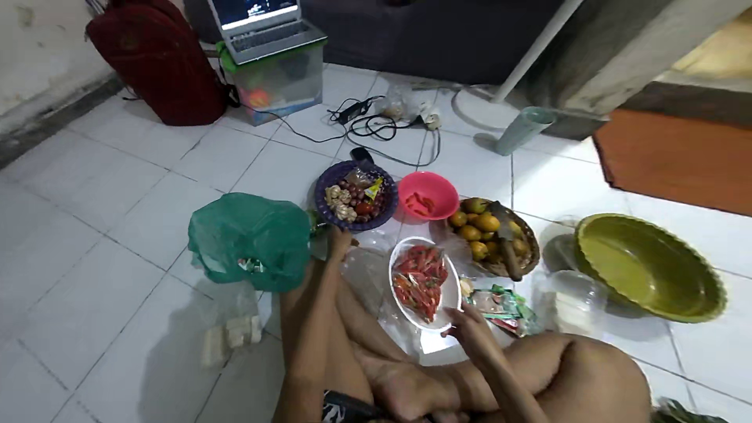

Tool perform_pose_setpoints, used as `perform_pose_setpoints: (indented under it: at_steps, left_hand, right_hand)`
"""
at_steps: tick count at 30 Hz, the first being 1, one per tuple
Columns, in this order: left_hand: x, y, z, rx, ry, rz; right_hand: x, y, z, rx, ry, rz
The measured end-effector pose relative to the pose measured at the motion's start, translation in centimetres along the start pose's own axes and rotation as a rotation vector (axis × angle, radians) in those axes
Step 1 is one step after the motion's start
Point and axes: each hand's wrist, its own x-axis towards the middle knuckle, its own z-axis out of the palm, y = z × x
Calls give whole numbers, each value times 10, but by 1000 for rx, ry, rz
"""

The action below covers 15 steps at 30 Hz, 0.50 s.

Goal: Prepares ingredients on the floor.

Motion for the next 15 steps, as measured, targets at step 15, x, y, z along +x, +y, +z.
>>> perform_pose_setpoints:
  at_steps: [15]
  left_hand:
    - [36, 14, 48, 33, 265, -66]
  right_hand:
    - [-21, 9, -85, -53, 220, -91]
